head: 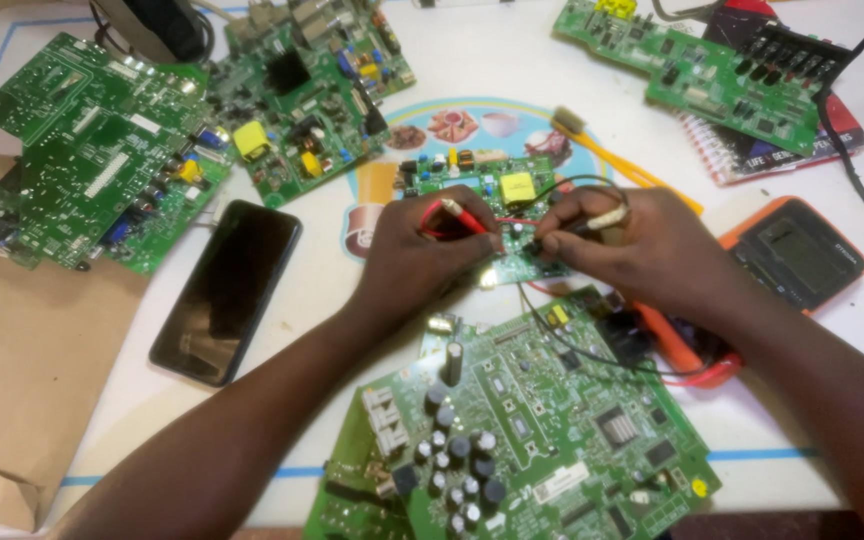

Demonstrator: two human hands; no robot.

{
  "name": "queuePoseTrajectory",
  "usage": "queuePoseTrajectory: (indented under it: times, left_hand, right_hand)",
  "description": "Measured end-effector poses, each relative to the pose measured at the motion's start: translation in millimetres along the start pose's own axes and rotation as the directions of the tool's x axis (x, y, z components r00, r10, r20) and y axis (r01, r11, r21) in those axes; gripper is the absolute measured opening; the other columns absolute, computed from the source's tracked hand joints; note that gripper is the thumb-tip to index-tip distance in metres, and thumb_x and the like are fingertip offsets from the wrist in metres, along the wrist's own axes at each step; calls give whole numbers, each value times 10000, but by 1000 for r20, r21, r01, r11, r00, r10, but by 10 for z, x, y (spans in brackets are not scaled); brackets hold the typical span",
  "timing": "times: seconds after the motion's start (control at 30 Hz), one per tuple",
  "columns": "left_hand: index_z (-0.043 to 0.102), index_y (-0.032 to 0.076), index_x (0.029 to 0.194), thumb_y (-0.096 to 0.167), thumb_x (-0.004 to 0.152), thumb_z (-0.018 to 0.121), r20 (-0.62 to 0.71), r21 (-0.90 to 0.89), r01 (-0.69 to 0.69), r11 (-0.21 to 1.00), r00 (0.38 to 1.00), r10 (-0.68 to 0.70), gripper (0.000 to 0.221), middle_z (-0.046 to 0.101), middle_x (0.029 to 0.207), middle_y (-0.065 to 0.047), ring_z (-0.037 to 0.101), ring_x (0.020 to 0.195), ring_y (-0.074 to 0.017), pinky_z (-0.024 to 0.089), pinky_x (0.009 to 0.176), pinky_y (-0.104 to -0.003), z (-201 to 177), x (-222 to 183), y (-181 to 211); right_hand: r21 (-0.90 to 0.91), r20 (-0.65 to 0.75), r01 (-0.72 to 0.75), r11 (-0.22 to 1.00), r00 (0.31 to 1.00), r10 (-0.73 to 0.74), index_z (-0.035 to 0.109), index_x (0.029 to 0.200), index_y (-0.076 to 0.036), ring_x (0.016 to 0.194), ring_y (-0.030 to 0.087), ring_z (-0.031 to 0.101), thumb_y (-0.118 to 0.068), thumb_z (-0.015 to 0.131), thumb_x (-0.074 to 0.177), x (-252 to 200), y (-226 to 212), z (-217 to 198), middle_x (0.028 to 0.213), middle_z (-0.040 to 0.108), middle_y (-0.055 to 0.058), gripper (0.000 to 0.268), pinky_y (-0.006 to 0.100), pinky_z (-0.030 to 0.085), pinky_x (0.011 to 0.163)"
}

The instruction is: Testing electronic components on circuit boards using a digital multimeter.

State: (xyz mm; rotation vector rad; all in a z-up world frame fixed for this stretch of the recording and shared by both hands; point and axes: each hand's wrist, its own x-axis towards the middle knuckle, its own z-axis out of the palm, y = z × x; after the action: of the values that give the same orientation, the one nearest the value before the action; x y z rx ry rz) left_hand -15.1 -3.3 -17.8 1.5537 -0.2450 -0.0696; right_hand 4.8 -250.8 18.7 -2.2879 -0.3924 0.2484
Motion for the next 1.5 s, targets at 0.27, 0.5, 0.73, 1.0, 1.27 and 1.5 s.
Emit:
queuePoseTrajectory:
  times: [0.27, 0.5, 0.73, 1.0, 1.27, 1.5]
  left_hand:
    - [822, 59, 969, 64, 843, 802, 6, 10, 5, 1000, 1000, -5, 128, 710, 745, -134, 663, 673, -180, 556, 617, -315, -18, 19, 38]
    - [815, 55, 988, 51, 870, 773, 44, 23, -17, 1000, 999, 16, 126, 719, 802, -142, 667, 729, -191, 563, 661, -339, -72, 13, 53]
    - [809, 39, 1006, 50, 892, 759, 85, 19, -41, 999, 996, 39, 125, 714, 832, -163, 669, 742, -212, 567, 670, -354, -94, 3, 55]
    - [812, 51, 982, 70, 895, 769, 89, 50, -121, 991, 989, 117, 99, 709, 828, -141, 644, 728, -184, 537, 648, -335, -69, 1, 4]
    - [828, 70, 976, 84, 885, 805, 77, 81, -130, 988, 989, 124, 94, 734, 855, -149, 682, 764, -218, 547, 688, -360, -52, -46, -15]
    - [823, 64, 986, 74, 884, 803, 57, 66, -80, 995, 995, 76, 105, 736, 845, -147, 686, 772, -221, 565, 716, -362, -30, -91, 64]
  right_hand:
    - [28, -11, -13, 1000, 1000, 14, 849, 1034, -212, 844, 251, 802, -350, 877, 881, -8, -31, 24, 860, 857, 43, 208, 430, 615, 874]
    - [17, -10, -36, 999, 999, 36, 858, 1026, -217, 843, 247, 806, -357, 884, 872, 4, -25, 12, 856, 861, 46, 209, 429, 618, 872]
    - [18, -5, -8, 1000, 1000, 8, 852, 1017, -206, 853, 259, 818, -350, 882, 871, -25, 0, 26, 853, 864, 51, 208, 433, 621, 883]
    - [56, -14, 48, 997, 999, -48, 854, 957, -149, 844, 267, 823, -287, 898, 859, -62, -9, 34, 836, 858, 83, 174, 431, 624, 881]
    - [77, -14, 93, 993, 996, -92, 816, 986, -159, 899, 224, 827, -271, 860, 869, -70, -42, 64, 863, 847, 51, 168, 416, 618, 906]
    - [43, 15, 83, 996, 996, -84, 805, 1008, -158, 944, 257, 829, -284, 844, 872, -59, -82, 49, 892, 849, 75, 190, 440, 616, 920]
